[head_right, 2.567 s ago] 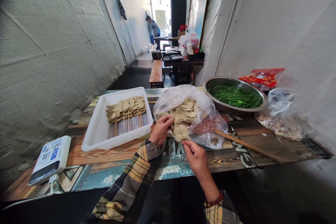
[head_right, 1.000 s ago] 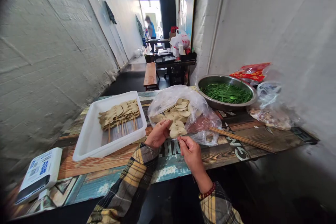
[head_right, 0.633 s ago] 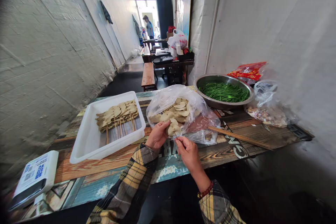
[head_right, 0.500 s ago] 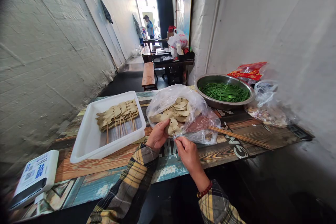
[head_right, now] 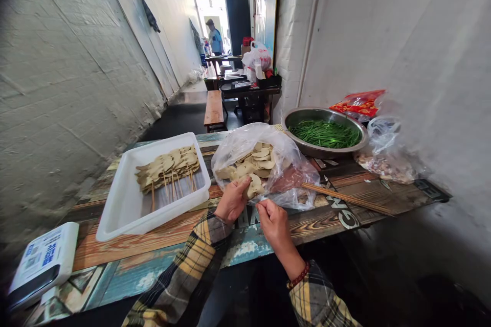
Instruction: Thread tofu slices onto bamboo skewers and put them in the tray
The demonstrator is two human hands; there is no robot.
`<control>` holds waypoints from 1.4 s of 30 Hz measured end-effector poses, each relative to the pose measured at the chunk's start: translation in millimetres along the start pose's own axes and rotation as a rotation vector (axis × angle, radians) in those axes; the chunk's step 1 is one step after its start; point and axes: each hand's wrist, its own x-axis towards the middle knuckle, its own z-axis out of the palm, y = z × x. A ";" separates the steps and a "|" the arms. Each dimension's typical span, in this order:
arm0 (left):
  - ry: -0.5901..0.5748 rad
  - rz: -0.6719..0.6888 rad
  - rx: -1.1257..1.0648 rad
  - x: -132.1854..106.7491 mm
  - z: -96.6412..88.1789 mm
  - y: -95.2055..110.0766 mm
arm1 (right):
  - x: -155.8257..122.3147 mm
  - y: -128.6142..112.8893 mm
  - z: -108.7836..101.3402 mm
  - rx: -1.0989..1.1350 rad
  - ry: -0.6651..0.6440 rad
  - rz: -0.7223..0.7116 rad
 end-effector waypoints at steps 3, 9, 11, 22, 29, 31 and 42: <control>-0.004 0.000 0.025 -2.5 2.5 -0.8 | 0.2 1.8 0.4 0.025 0.005 0.002; -0.044 -0.012 0.044 -7.6 7.6 -2.9 | 0.6 1.3 -0.5 0.056 0.010 0.015; -0.056 -0.015 0.042 -8.7 8.9 -3.0 | 0.4 0.2 -0.9 0.062 0.014 0.020; 0.073 0.063 -0.067 3.6 -7.1 12.5 | -0.3 3.5 -2.7 0.111 -0.059 0.020; 0.115 0.177 -0.009 9.4 -18.3 18.7 | -1.2 2.2 -4.3 0.093 -0.127 -0.037; 0.130 0.183 0.023 9.9 -19.7 18.6 | -1.1 3.4 -3.8 0.092 -0.136 -0.046; 0.197 0.254 0.257 9.1 -19.2 16.7 | -0.2 4.4 -3.8 0.077 -0.121 -0.059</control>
